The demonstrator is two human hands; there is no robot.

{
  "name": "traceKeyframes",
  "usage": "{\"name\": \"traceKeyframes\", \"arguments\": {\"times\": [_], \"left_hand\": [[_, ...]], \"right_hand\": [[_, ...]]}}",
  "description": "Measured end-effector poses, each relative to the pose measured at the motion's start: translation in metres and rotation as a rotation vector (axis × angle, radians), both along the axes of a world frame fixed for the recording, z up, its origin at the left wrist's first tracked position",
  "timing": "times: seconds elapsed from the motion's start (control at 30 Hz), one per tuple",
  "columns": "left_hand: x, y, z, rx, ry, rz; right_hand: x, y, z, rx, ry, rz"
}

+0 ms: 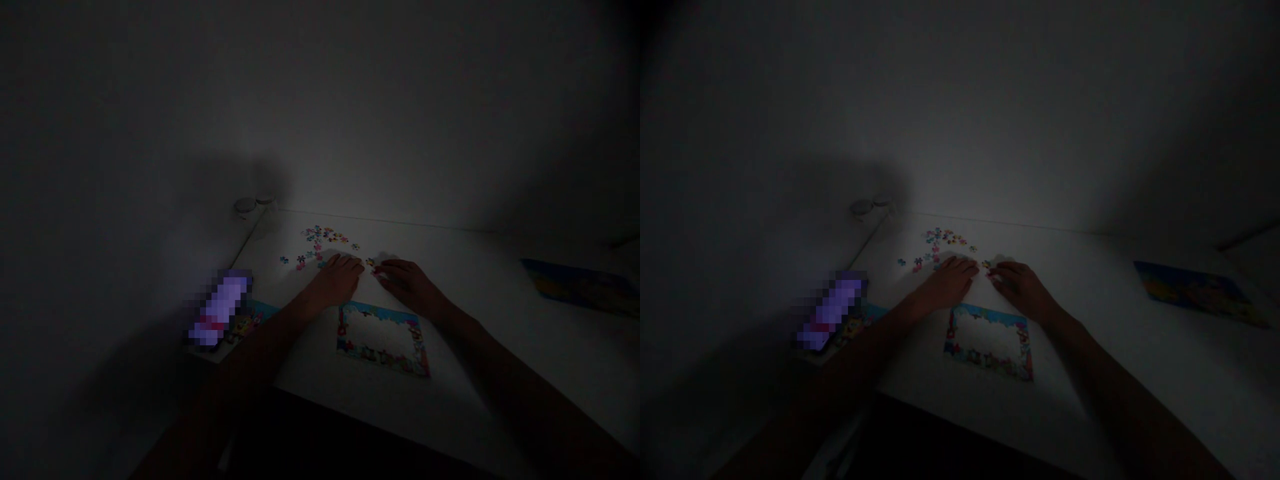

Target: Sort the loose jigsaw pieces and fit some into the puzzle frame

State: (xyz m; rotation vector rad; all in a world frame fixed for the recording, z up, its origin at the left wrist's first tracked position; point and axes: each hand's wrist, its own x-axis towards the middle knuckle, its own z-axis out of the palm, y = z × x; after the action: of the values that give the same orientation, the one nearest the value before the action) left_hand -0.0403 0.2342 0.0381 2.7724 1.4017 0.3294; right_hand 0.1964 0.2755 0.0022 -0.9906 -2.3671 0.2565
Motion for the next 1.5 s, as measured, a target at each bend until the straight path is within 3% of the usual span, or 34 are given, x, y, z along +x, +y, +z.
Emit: {"name": "traceKeyframes", "arguments": {"times": [0.3, 0.7, 0.97, 1.23, 1.5], "left_hand": [[-0.018, 0.013, 0.0, -0.034, -0.041, 0.123], [-0.031, 0.025, -0.012, -0.041, -0.125, 0.134], [-0.051, 0.04, -0.009, 0.044, -0.189, 0.308], [-0.037, 0.034, -0.013, 0.02, -0.169, 0.16], [-0.025, 0.029, -0.011, 0.007, -0.167, 0.089]], "right_hand": [[0.0, -0.002, -0.001, -0.026, -0.015, 0.01], [-0.001, -0.005, 0.005, -0.034, -0.037, 0.001], [0.0, -0.005, 0.003, -0.037, -0.037, -0.001], [-0.002, -0.01, 0.004, 0.049, -0.127, 0.023], [-0.01, -0.006, 0.002, 0.086, -0.134, -0.096]]}}
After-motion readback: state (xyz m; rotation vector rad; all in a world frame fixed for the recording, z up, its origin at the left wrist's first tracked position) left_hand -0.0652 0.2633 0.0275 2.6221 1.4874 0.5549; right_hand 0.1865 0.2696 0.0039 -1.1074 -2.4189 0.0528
